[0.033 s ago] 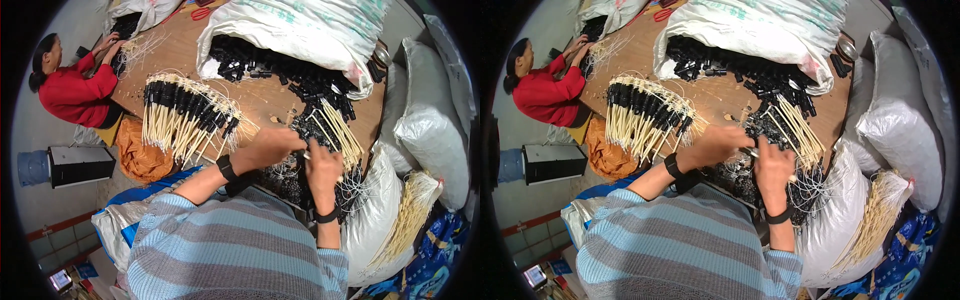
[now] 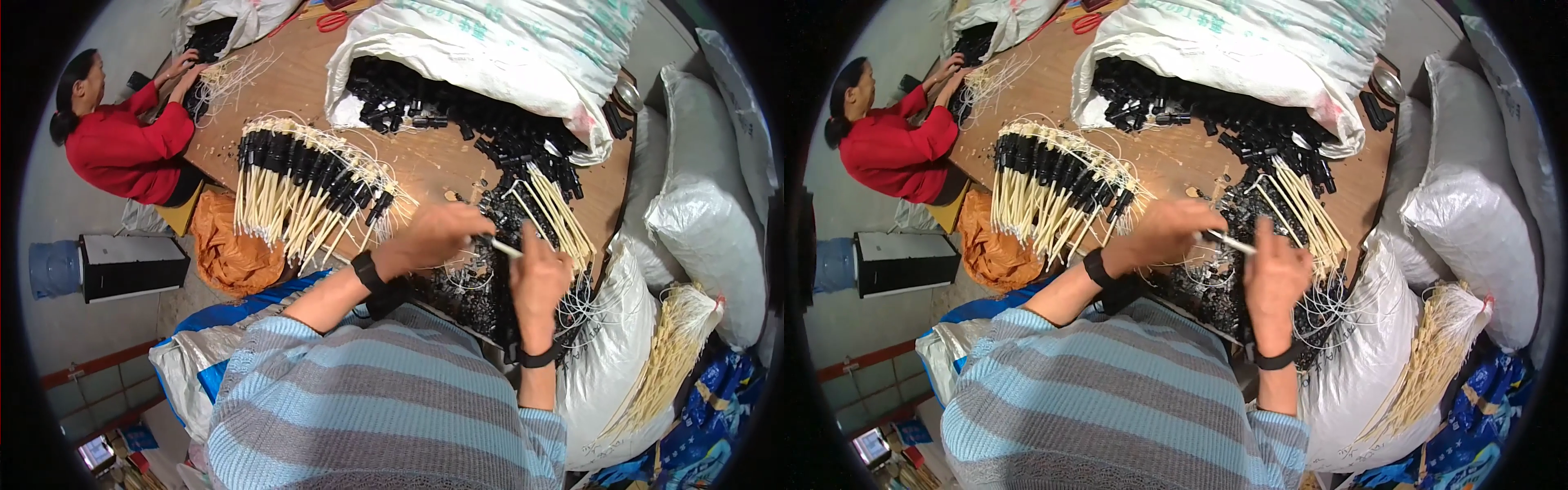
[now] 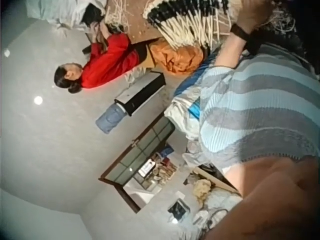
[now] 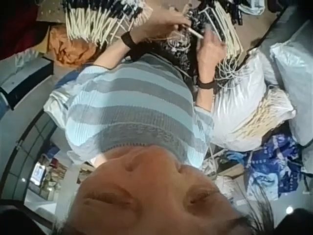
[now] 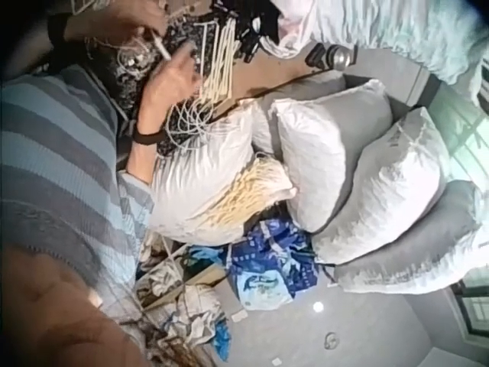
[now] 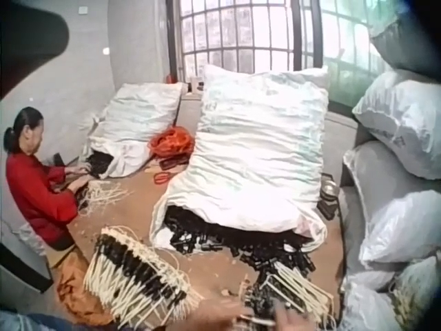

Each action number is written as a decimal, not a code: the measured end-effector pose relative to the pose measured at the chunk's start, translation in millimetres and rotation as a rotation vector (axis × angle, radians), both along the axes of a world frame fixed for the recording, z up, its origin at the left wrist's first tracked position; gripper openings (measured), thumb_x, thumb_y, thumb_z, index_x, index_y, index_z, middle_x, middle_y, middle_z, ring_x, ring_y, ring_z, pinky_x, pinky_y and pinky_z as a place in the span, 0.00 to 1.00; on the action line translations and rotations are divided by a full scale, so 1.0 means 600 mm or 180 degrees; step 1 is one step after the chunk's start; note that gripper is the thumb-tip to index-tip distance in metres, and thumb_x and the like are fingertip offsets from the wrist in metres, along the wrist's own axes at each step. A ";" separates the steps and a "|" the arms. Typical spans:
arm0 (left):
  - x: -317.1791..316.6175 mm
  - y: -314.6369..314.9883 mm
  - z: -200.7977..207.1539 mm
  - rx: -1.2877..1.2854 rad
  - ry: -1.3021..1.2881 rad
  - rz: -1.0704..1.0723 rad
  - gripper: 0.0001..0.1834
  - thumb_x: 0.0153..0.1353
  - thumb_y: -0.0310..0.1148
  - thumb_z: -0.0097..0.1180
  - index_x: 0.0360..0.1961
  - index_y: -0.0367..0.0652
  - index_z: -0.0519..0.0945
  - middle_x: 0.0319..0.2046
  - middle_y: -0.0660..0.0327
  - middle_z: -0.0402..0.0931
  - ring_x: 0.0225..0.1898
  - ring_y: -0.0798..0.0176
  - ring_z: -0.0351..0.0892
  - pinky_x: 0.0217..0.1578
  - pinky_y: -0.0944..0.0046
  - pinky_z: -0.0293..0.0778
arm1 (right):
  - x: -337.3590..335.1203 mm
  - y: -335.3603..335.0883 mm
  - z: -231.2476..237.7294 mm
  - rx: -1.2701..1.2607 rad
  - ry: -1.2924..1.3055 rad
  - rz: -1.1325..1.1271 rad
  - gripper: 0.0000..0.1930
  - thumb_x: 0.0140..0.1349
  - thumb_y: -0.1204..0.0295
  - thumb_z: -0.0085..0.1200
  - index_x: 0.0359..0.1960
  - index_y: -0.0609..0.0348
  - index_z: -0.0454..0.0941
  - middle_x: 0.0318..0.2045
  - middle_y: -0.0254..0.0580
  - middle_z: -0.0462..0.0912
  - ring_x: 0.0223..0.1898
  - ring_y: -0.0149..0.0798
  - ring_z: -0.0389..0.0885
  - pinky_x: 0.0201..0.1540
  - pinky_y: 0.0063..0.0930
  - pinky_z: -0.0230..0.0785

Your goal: Assembling small black industrial components onto thin white sticks at a workbench.

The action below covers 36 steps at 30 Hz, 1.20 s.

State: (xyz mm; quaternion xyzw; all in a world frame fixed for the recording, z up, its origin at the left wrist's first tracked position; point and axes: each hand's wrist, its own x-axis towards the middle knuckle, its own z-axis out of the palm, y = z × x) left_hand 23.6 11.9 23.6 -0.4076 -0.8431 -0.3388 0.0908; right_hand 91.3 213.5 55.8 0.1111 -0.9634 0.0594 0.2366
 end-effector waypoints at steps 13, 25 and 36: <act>0.005 -0.020 0.004 0.0083 0.0153 -0.0048 0.23 0.45 0.35 0.64 0.46 0.56 0.76 0.22 0.68 0.68 0.25 0.65 0.76 0.21 0.66 0.69 | -0.019 -0.005 -0.050 -0.0865 -0.0981 -0.0464 0.22 0.57 0.70 0.60 0.54 0.56 0.74 0.34 0.49 0.82 0.25 0.49 0.81 0.26 0.39 0.71; 0.023 0.001 0.014 -0.0280 -0.0084 -0.0092 0.27 0.46 0.33 0.63 0.51 0.64 0.76 0.25 0.66 0.70 0.25 0.62 0.77 0.21 0.63 0.71 | -0.036 -0.013 -0.073 -0.2186 -0.0961 0.0345 0.27 0.50 0.81 0.51 0.57 0.58 0.73 0.47 0.49 0.82 0.35 0.35 0.84 0.33 0.26 0.73; -0.003 0.000 -0.042 0.1455 -0.3477 0.0428 0.07 0.58 0.26 0.55 0.39 0.41 0.80 0.21 0.68 0.75 0.24 0.75 0.71 0.26 0.70 0.68 | -0.007 -0.057 -0.063 -0.1716 -0.1195 0.0708 0.17 0.52 0.69 0.64 0.44 0.58 0.78 0.26 0.44 0.80 0.23 0.39 0.79 0.27 0.29 0.71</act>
